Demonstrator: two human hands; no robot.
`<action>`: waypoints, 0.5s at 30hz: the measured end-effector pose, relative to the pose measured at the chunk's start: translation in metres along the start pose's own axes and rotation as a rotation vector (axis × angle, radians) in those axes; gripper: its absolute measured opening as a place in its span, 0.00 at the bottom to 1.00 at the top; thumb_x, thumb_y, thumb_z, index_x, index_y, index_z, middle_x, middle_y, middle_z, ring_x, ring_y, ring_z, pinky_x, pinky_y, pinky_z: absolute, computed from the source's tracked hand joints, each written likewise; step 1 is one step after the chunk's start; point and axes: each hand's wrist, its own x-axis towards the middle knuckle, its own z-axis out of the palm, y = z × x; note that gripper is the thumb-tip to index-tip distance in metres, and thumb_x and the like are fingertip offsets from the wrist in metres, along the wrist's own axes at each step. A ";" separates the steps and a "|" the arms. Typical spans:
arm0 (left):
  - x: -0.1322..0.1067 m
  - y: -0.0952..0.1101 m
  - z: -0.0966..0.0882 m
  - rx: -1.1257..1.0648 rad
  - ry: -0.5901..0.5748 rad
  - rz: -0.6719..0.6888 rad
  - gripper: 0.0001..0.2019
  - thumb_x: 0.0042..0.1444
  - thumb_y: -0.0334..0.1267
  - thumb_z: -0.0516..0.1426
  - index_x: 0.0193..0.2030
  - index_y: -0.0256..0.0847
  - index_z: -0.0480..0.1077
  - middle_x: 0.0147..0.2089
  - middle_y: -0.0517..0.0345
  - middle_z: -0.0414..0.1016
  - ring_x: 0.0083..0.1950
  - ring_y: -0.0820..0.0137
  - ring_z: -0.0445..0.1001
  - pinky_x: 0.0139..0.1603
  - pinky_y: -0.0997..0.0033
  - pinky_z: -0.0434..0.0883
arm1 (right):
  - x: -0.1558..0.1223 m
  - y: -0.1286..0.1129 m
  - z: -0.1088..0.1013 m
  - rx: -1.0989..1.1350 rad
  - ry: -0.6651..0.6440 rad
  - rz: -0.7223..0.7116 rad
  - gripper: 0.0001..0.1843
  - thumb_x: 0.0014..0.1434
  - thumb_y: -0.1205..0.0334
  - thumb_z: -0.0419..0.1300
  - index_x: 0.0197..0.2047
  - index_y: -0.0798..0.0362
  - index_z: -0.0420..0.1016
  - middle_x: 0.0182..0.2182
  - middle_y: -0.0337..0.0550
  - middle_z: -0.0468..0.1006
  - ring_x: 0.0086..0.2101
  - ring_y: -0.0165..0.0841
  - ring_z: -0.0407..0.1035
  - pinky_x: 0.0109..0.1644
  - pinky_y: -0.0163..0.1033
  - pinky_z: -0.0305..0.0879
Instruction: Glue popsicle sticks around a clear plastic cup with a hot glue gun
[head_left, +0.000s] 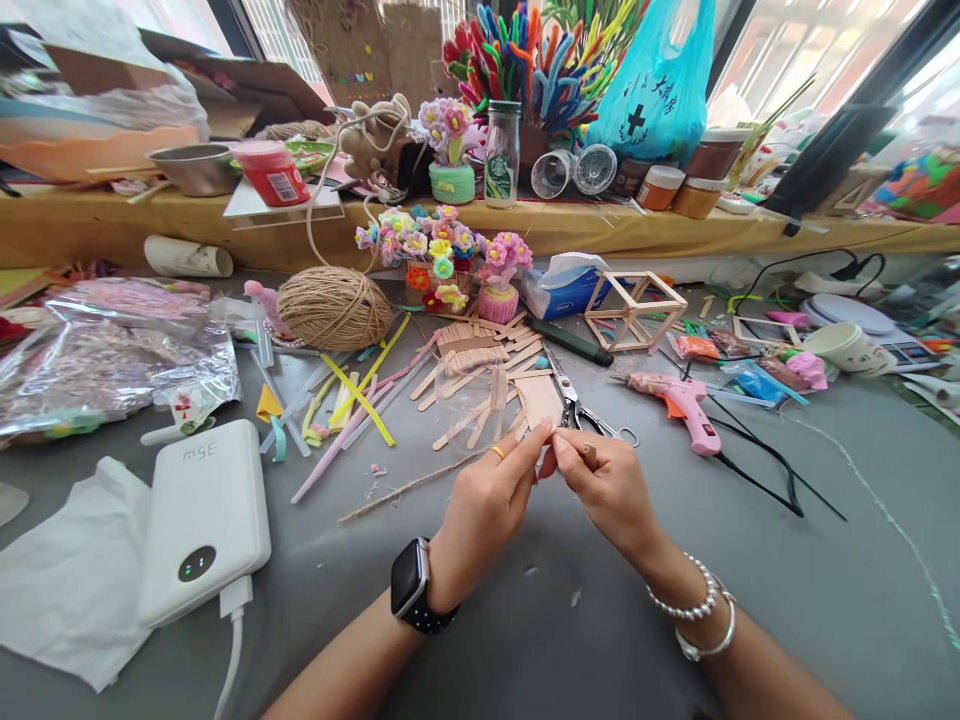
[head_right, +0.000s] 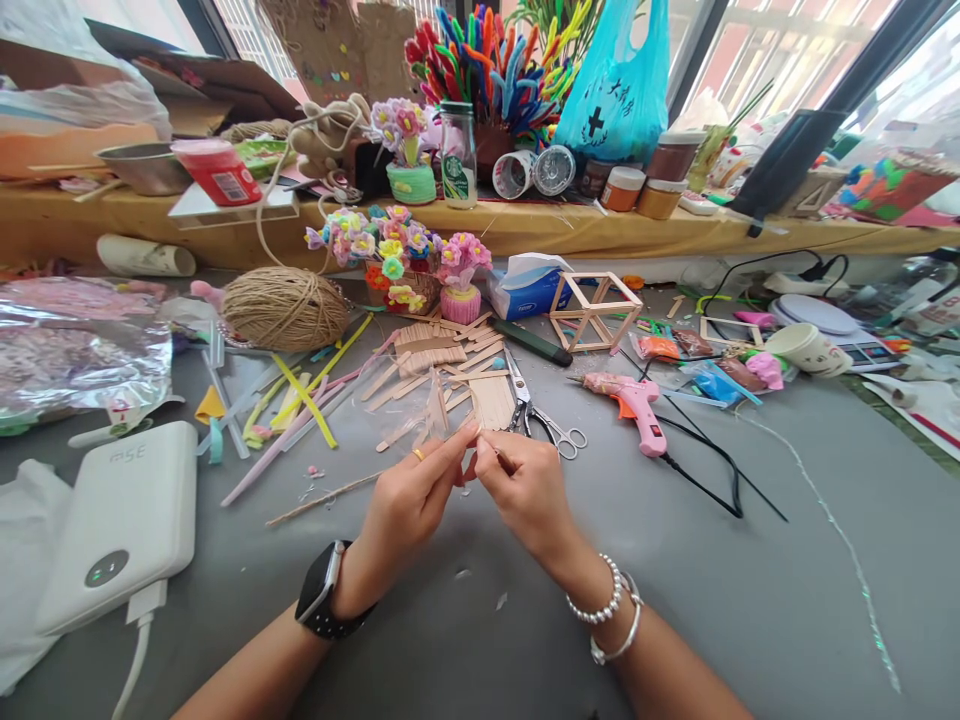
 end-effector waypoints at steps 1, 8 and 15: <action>0.000 0.000 0.000 -0.004 -0.006 -0.011 0.18 0.60 0.30 0.44 0.55 0.38 0.62 0.34 0.54 0.73 0.31 0.74 0.71 0.33 0.76 0.70 | 0.000 0.001 0.000 0.001 -0.004 -0.002 0.20 0.59 0.62 0.47 0.18 0.53 0.68 0.16 0.35 0.65 0.19 0.25 0.55 0.25 0.32 0.51; 0.000 0.000 0.000 0.186 -0.014 -0.023 0.17 0.60 0.31 0.44 0.54 0.37 0.64 0.31 0.54 0.73 0.29 0.73 0.71 0.30 0.76 0.67 | 0.002 0.005 -0.002 0.134 -0.058 0.099 0.15 0.58 0.58 0.49 0.27 0.54 0.70 0.14 0.31 0.56 0.17 0.24 0.50 0.22 0.33 0.49; 0.000 0.000 -0.001 0.436 0.034 0.101 0.17 0.60 0.31 0.44 0.52 0.39 0.67 0.24 0.58 0.73 0.20 0.76 0.65 0.24 0.78 0.61 | 0.004 0.007 -0.003 0.250 -0.094 0.157 0.17 0.59 0.54 0.48 0.24 0.52 0.65 0.13 0.30 0.50 0.16 0.25 0.47 0.23 0.34 0.48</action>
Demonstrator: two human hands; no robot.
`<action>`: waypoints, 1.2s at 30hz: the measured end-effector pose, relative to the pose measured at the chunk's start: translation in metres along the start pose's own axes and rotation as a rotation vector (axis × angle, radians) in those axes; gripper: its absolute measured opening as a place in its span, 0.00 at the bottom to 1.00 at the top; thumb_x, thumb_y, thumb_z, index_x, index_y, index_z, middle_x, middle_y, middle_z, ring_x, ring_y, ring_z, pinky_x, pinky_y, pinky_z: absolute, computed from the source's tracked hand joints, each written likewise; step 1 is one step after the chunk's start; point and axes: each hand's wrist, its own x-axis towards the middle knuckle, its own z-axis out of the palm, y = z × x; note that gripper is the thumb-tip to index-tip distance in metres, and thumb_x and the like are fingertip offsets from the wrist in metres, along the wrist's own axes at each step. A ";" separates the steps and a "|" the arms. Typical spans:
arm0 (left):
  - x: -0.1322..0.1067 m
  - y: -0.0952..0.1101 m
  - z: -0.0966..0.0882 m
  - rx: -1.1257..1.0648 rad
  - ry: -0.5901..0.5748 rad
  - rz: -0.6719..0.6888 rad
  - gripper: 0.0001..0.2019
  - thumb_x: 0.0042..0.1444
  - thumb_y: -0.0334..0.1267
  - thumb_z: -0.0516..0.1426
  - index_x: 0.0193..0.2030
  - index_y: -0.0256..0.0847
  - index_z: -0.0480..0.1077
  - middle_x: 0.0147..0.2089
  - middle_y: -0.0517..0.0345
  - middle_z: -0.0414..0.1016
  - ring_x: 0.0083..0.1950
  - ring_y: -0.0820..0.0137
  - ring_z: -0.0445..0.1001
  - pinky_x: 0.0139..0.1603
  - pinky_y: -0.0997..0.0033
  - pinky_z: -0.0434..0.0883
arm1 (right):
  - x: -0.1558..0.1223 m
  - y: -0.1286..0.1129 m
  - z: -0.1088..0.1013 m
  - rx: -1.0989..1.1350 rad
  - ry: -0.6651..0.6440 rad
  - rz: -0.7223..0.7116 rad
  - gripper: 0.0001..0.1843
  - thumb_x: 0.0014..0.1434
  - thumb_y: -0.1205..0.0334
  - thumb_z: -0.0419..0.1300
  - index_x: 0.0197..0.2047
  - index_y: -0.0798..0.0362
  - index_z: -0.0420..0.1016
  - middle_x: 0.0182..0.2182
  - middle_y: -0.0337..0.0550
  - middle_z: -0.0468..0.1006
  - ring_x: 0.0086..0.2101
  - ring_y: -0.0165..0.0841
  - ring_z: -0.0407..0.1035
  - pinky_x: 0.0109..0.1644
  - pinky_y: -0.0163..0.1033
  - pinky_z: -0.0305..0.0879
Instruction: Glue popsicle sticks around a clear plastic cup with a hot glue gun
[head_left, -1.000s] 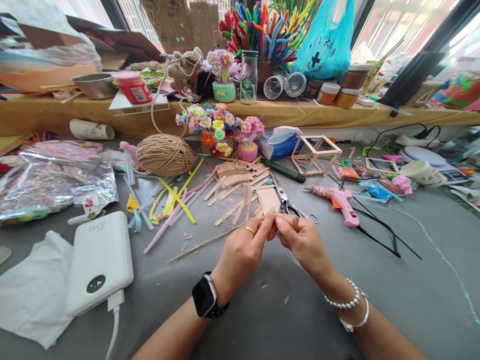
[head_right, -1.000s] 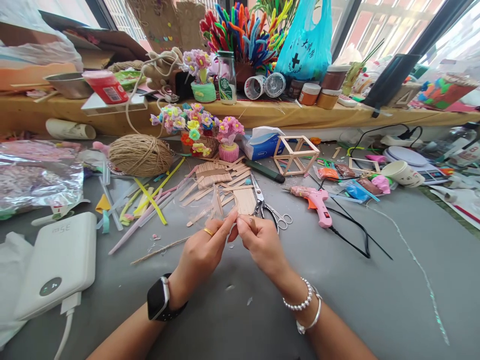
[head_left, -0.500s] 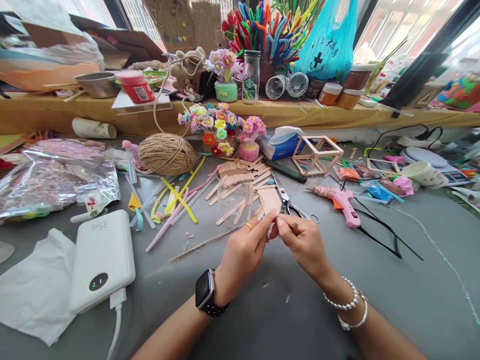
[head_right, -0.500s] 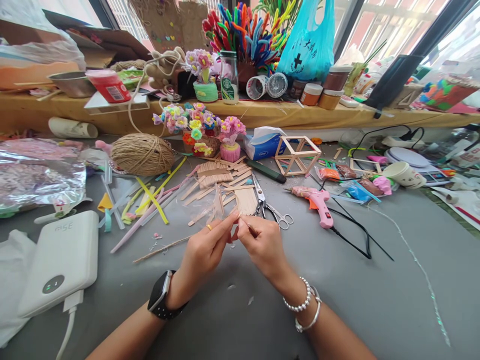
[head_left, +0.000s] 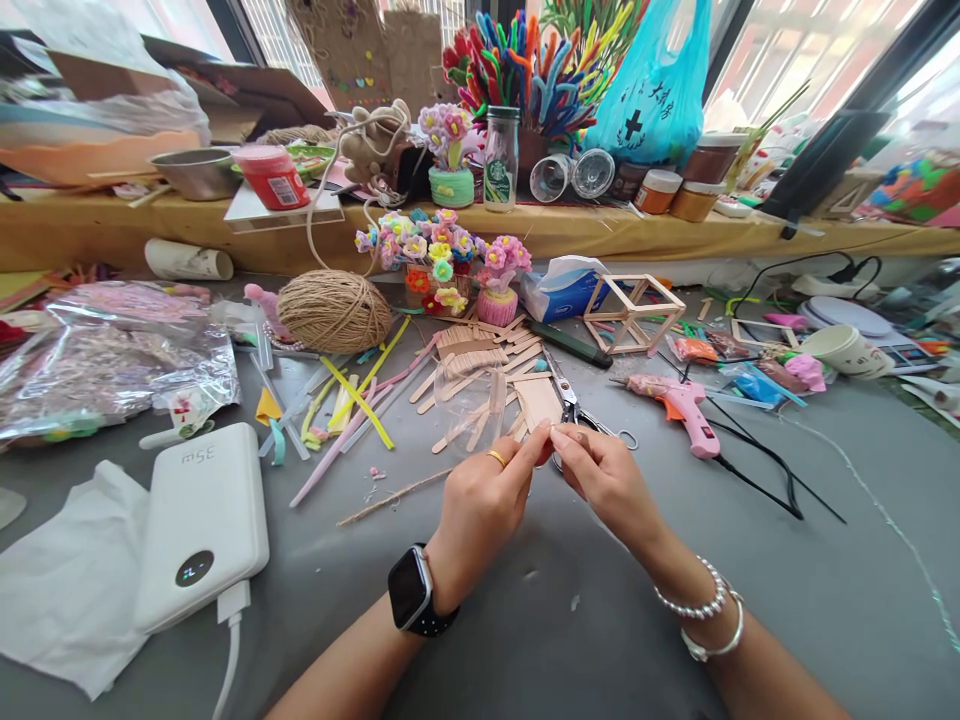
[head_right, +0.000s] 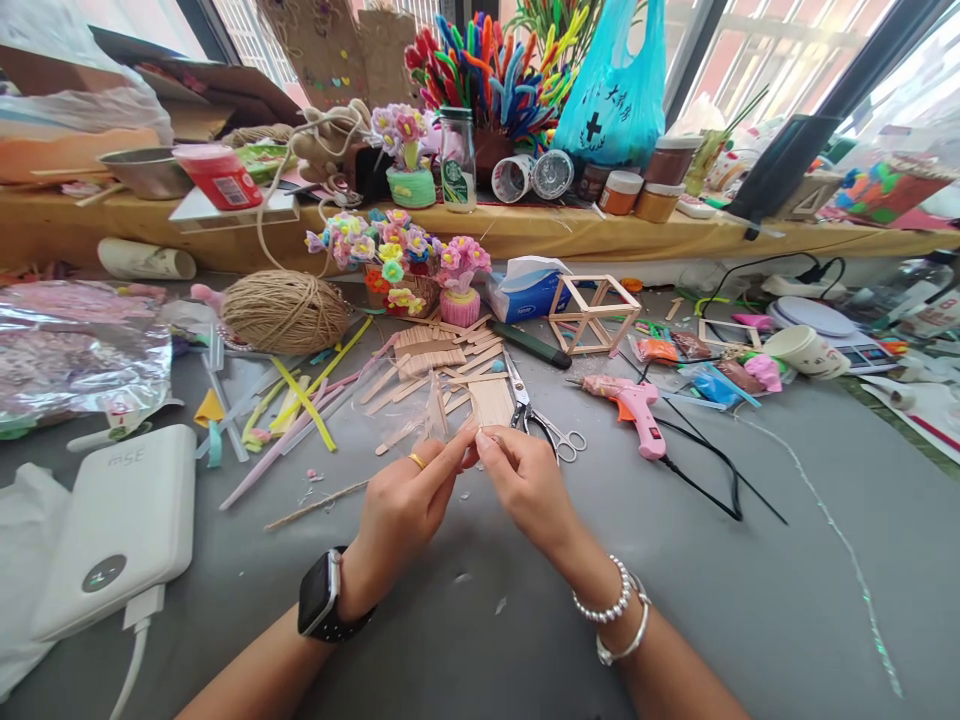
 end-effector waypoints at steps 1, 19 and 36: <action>0.000 0.000 0.000 0.011 0.010 0.009 0.17 0.60 0.30 0.44 0.52 0.39 0.67 0.25 0.58 0.73 0.20 0.76 0.65 0.24 0.77 0.61 | 0.000 0.000 -0.001 -0.008 -0.011 -0.012 0.17 0.59 0.55 0.47 0.23 0.52 0.64 0.13 0.30 0.51 0.17 0.25 0.48 0.23 0.34 0.49; 0.002 -0.004 0.002 0.283 0.099 0.256 0.14 0.59 0.30 0.49 0.50 0.32 0.66 0.31 0.55 0.75 0.24 0.74 0.69 0.26 0.74 0.63 | 0.005 0.000 -0.010 0.100 -0.149 0.218 0.17 0.58 0.52 0.48 0.26 0.55 0.65 0.10 0.28 0.54 0.15 0.23 0.48 0.21 0.32 0.49; -0.001 -0.003 0.005 0.268 0.082 0.245 0.14 0.59 0.28 0.45 0.48 0.30 0.66 0.30 0.52 0.77 0.19 0.74 0.67 0.21 0.74 0.64 | 0.005 0.003 -0.005 -0.036 0.007 0.131 0.13 0.52 0.59 0.49 0.19 0.54 0.60 0.16 0.34 0.59 0.19 0.23 0.50 0.22 0.31 0.48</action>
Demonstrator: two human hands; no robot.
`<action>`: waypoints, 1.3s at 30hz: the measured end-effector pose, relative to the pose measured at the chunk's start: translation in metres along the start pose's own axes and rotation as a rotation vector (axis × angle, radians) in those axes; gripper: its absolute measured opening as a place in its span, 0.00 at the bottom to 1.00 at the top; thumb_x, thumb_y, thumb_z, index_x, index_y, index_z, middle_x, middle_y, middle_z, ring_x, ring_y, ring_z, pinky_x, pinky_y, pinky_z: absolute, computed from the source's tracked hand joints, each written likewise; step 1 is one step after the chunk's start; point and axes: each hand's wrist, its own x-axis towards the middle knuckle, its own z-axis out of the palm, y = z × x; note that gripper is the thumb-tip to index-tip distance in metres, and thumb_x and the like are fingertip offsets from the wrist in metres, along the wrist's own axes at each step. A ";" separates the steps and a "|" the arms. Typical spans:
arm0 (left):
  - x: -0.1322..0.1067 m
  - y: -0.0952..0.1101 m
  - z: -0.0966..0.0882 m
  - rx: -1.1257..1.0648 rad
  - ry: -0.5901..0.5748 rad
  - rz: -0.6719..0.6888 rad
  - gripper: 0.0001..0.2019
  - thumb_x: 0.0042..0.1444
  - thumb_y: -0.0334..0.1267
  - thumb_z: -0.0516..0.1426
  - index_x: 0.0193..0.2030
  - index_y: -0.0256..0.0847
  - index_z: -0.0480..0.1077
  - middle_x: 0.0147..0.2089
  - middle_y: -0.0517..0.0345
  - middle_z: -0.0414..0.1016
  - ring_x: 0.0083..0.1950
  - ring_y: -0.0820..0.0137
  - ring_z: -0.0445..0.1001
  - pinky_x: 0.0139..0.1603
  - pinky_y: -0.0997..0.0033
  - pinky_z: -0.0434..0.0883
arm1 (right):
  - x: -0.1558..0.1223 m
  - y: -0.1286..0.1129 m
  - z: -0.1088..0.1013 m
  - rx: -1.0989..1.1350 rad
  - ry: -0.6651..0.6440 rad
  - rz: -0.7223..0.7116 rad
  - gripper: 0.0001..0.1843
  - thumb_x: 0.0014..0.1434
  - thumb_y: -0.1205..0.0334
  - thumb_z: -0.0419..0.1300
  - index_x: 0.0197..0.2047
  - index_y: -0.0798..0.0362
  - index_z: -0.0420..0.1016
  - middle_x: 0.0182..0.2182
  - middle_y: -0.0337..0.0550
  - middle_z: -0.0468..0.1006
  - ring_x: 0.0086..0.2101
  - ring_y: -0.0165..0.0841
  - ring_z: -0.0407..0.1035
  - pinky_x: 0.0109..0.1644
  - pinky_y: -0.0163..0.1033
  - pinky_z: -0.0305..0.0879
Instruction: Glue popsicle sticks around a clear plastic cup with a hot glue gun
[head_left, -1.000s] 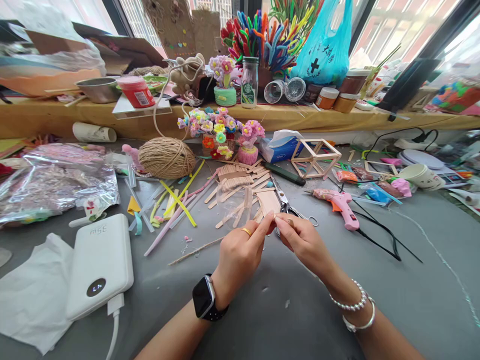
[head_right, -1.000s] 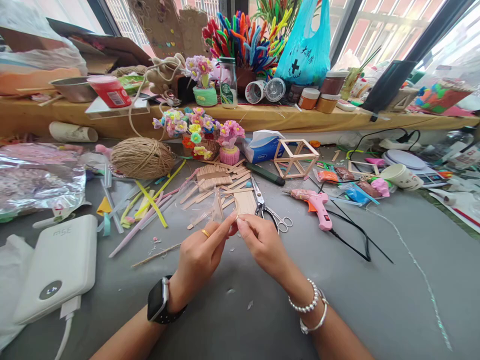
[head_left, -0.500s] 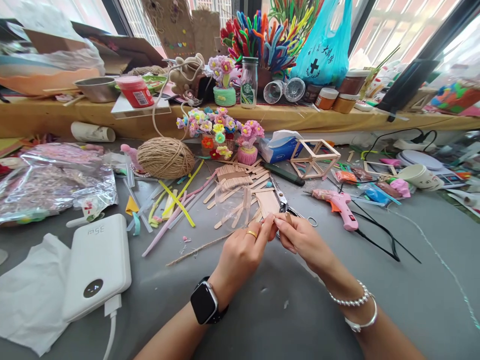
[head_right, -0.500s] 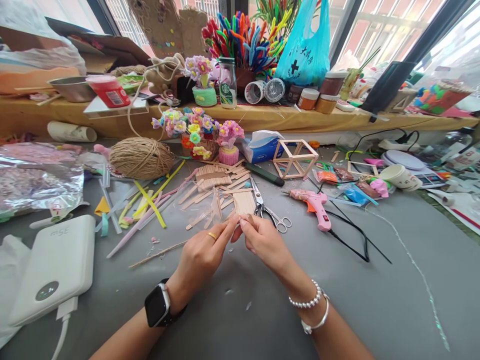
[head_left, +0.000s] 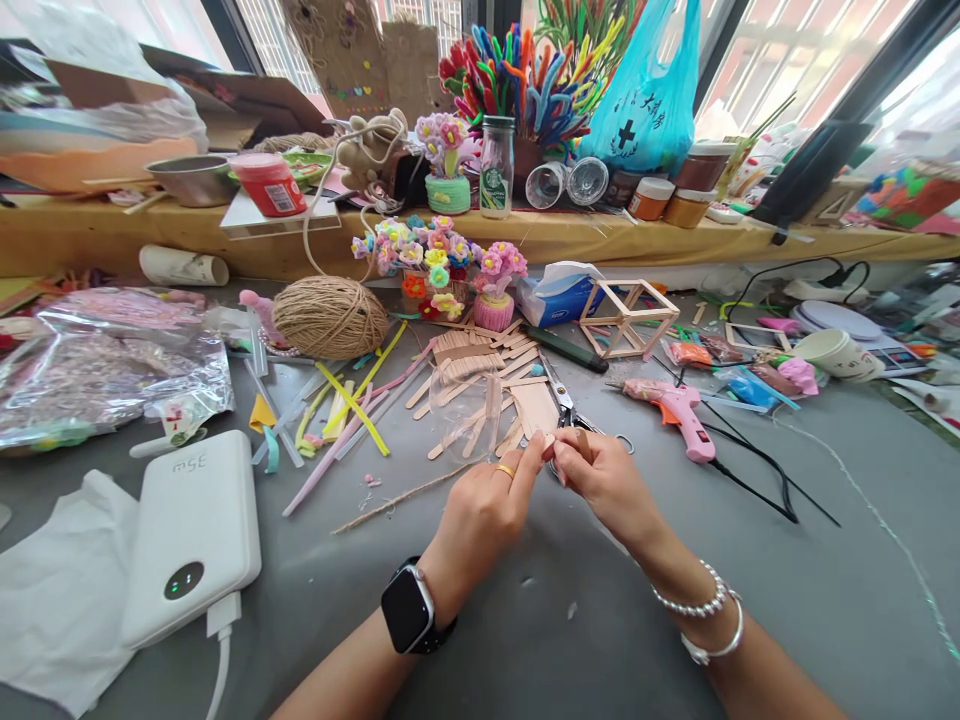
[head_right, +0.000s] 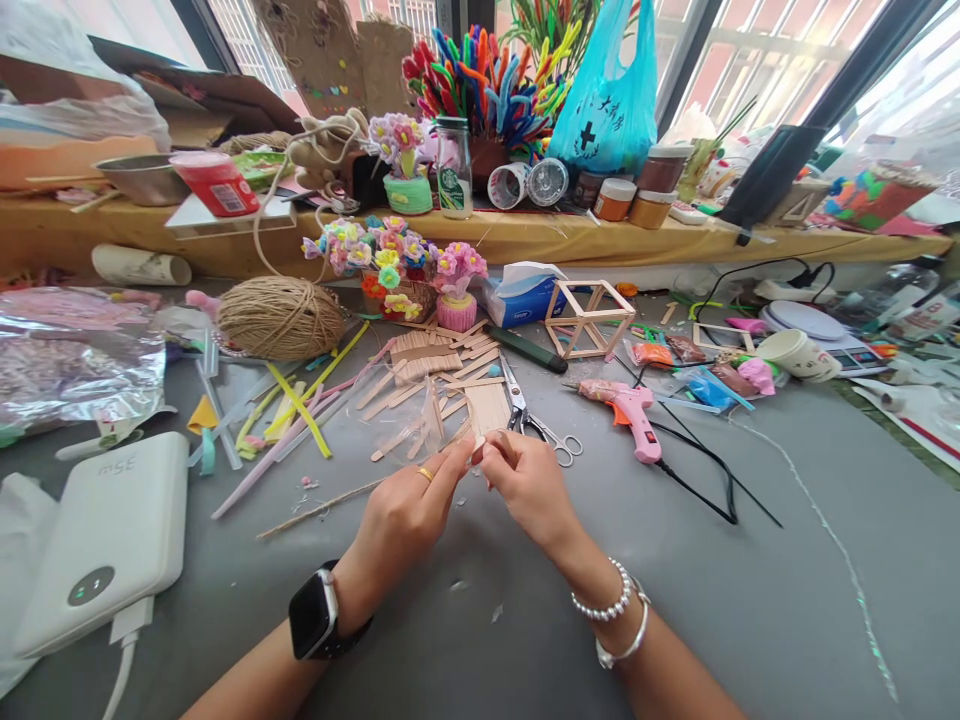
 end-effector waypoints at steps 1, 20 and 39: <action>0.000 0.001 0.000 -0.003 0.006 -0.015 0.14 0.60 0.29 0.45 0.48 0.30 0.66 0.29 0.52 0.77 0.18 0.75 0.67 0.20 0.74 0.63 | 0.000 0.000 0.001 -0.005 0.014 0.004 0.12 0.52 0.59 0.49 0.20 0.54 0.61 0.16 0.33 0.58 0.19 0.23 0.50 0.22 0.31 0.48; -0.003 0.000 0.003 -0.043 -0.023 -0.093 0.16 0.57 0.25 0.45 0.51 0.31 0.63 0.32 0.51 0.77 0.21 0.74 0.69 0.23 0.75 0.65 | -0.003 -0.007 0.004 -0.251 0.029 -0.201 0.14 0.57 0.62 0.45 0.22 0.53 0.61 0.20 0.36 0.64 0.24 0.27 0.58 0.30 0.33 0.54; -0.002 -0.003 0.000 -0.060 0.040 -0.083 0.16 0.55 0.24 0.49 0.51 0.30 0.63 0.36 0.49 0.78 0.33 0.69 0.75 0.32 0.73 0.68 | -0.003 -0.006 -0.003 -0.236 -0.068 -0.291 0.13 0.60 0.61 0.45 0.29 0.53 0.65 0.23 0.38 0.66 0.23 0.26 0.57 0.28 0.32 0.54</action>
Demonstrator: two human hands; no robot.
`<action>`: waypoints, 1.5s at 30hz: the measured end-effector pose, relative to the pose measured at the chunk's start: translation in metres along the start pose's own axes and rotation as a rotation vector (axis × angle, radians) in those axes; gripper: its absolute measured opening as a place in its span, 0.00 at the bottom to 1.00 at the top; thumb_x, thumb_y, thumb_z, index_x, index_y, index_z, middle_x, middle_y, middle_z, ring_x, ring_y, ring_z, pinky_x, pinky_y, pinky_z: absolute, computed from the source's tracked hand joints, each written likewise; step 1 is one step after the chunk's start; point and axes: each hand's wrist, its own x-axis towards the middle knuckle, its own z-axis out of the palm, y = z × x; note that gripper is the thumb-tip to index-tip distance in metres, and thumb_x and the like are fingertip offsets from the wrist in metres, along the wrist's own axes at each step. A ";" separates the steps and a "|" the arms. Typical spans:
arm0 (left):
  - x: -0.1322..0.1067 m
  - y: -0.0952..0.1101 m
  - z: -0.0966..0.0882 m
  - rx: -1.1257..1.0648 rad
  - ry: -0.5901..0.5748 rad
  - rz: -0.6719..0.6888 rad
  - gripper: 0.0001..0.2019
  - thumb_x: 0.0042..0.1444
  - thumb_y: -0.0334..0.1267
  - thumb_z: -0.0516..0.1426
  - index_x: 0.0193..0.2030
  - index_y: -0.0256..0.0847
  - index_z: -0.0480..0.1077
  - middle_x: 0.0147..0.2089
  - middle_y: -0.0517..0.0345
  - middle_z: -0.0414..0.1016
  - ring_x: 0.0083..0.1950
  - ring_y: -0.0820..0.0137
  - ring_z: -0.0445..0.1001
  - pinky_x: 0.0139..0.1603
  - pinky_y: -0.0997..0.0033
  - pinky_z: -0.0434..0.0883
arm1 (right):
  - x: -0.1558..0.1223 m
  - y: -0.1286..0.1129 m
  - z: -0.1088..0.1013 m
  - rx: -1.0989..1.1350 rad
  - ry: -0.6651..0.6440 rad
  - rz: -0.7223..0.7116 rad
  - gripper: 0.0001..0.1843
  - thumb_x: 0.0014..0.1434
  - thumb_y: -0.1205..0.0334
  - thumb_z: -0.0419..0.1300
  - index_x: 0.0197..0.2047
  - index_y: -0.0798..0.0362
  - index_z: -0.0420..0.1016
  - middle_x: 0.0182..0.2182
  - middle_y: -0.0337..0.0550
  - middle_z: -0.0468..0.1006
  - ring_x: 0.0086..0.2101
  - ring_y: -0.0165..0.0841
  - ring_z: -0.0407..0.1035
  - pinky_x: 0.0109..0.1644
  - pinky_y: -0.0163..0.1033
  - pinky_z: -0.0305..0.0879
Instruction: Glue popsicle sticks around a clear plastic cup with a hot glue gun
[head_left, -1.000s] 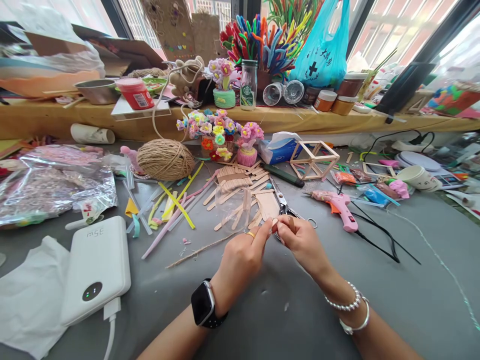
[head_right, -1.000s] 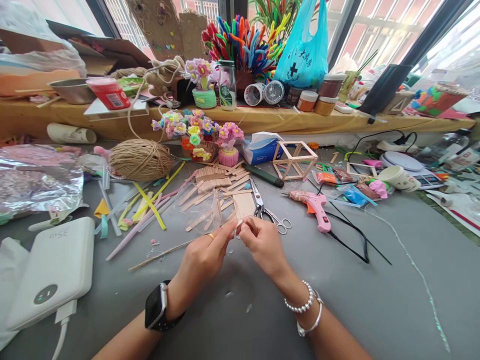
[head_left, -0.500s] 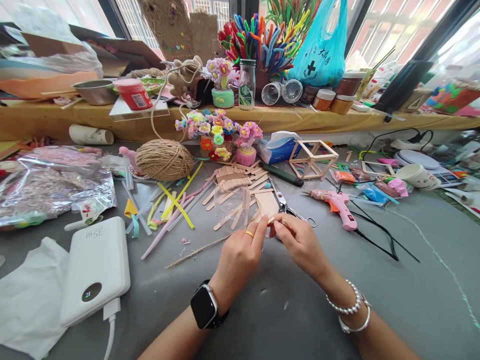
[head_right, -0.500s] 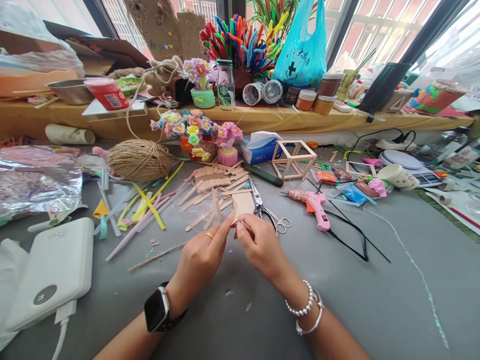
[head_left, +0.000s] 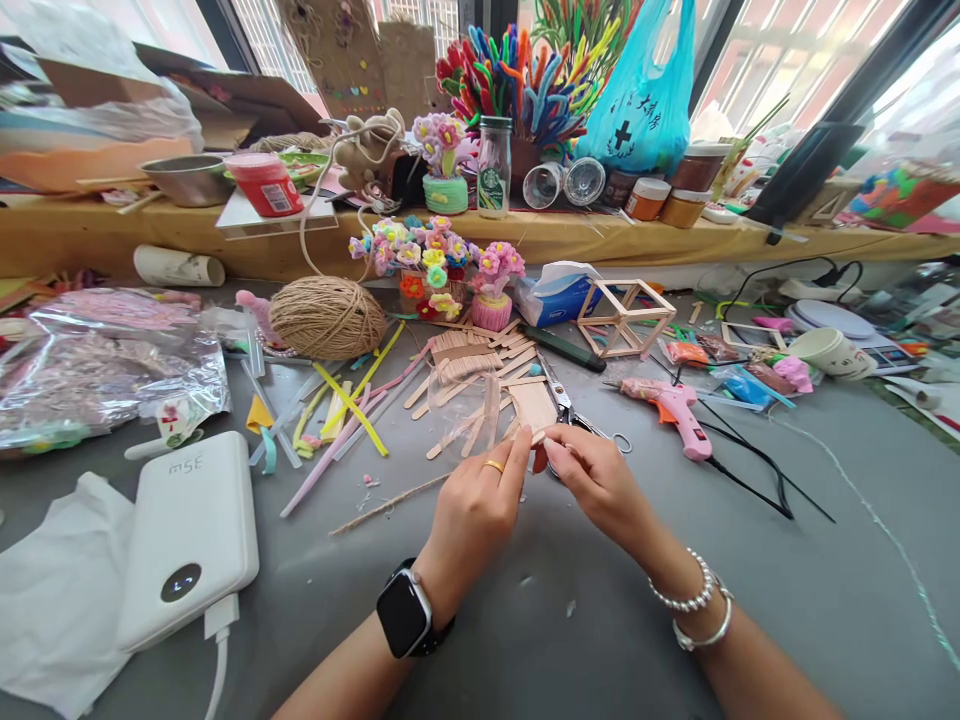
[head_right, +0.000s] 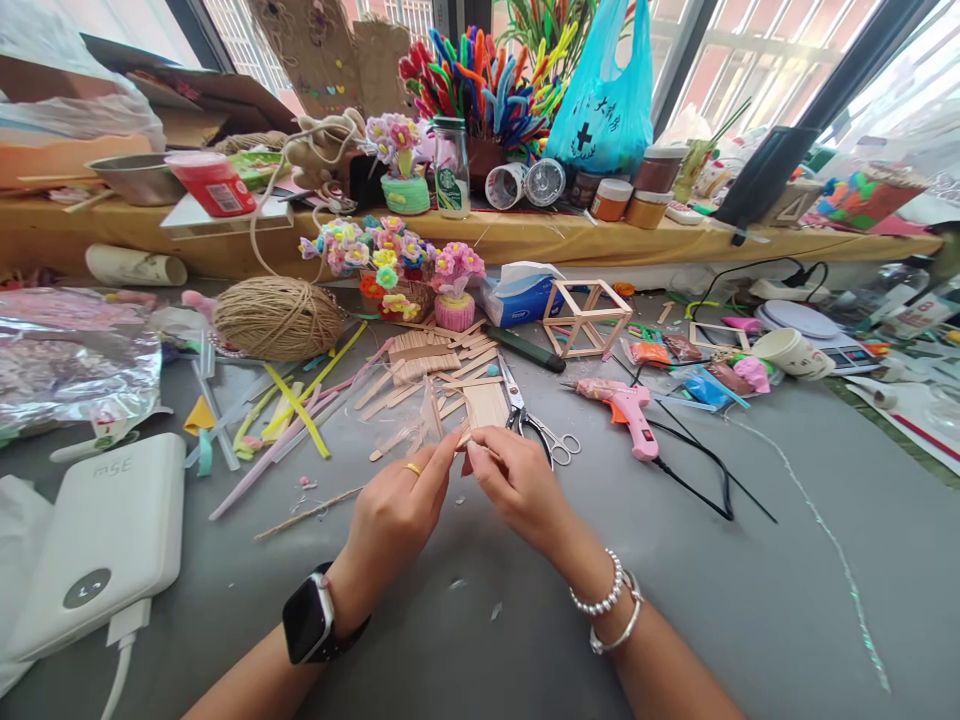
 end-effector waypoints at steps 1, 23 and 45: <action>0.000 0.000 0.000 0.006 0.001 0.004 0.16 0.56 0.24 0.48 0.52 0.30 0.63 0.36 0.48 0.78 0.33 0.69 0.75 0.33 0.73 0.68 | 0.000 0.000 0.000 -0.023 0.002 -0.016 0.13 0.60 0.62 0.44 0.28 0.53 0.65 0.23 0.37 0.66 0.23 0.26 0.58 0.28 0.32 0.54; 0.004 -0.006 -0.003 0.016 -0.045 0.098 0.18 0.56 0.24 0.46 0.53 0.29 0.63 0.41 0.45 0.77 0.36 0.67 0.76 0.34 0.71 0.71 | 0.000 0.006 0.014 0.355 0.037 0.284 0.20 0.57 0.51 0.48 0.20 0.54 0.62 0.13 0.31 0.55 0.16 0.22 0.46 0.21 0.32 0.46; 0.003 -0.002 -0.001 -0.242 -0.094 -0.026 0.15 0.61 0.30 0.43 0.47 0.29 0.67 0.23 0.54 0.74 0.22 0.75 0.72 0.25 0.79 0.69 | -0.004 -0.003 0.018 0.193 0.237 0.216 0.14 0.54 0.62 0.49 0.18 0.54 0.63 0.15 0.32 0.55 0.18 0.24 0.48 0.22 0.32 0.47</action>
